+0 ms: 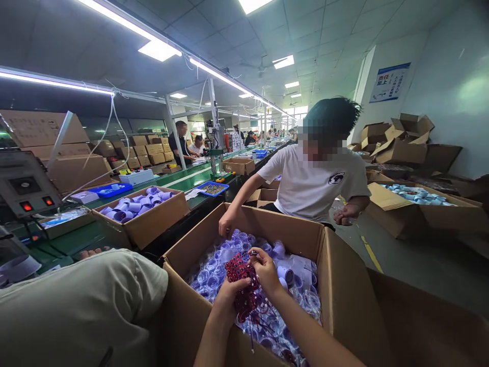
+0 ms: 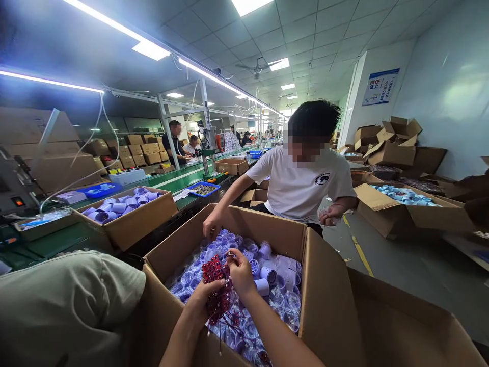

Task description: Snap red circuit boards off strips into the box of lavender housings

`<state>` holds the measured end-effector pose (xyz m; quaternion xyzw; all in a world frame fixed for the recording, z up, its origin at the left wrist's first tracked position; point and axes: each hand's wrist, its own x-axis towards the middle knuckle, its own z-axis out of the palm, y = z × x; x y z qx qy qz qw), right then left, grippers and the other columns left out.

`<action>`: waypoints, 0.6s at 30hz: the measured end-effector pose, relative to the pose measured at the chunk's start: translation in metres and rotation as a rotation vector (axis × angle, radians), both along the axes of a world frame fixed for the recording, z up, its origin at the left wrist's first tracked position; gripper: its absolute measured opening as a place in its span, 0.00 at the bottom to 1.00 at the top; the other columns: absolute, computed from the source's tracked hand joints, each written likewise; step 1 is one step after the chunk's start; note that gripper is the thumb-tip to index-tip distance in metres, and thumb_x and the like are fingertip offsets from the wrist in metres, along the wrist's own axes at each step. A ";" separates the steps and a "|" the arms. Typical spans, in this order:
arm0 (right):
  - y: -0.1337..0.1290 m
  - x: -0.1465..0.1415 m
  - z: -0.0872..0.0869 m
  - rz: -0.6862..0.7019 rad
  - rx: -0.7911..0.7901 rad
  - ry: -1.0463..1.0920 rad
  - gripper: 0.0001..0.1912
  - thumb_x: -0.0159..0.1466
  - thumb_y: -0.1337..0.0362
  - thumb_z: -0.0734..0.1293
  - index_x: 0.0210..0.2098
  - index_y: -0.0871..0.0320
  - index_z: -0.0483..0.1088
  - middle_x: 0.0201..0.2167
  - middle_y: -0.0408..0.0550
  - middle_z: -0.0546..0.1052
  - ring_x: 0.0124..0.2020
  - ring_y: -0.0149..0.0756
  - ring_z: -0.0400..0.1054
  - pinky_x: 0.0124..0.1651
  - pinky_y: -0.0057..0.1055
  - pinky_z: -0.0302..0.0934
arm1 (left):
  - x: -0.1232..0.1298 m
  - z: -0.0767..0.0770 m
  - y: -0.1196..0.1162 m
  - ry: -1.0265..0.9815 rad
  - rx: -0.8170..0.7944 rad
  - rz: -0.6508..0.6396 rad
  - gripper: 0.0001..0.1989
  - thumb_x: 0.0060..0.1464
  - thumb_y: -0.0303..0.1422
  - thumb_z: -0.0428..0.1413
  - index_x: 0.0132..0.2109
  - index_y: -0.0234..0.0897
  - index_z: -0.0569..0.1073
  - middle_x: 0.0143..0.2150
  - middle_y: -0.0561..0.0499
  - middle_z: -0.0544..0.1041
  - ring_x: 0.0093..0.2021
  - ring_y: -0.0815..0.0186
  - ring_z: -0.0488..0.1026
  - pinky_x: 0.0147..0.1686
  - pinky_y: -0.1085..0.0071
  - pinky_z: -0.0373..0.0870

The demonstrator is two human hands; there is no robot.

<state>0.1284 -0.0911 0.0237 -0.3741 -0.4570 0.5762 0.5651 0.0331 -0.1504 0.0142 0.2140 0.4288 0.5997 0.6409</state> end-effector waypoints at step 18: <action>0.016 0.018 -0.019 0.140 0.137 -0.321 0.29 0.45 0.36 0.67 0.30 0.55 0.78 0.38 0.52 0.80 0.47 0.49 0.69 0.50 0.42 0.60 | 0.003 0.005 0.000 -0.061 -0.009 0.275 0.25 0.36 0.20 0.63 0.45 0.35 0.69 0.29 0.50 0.79 0.24 0.63 0.76 0.27 0.68 0.74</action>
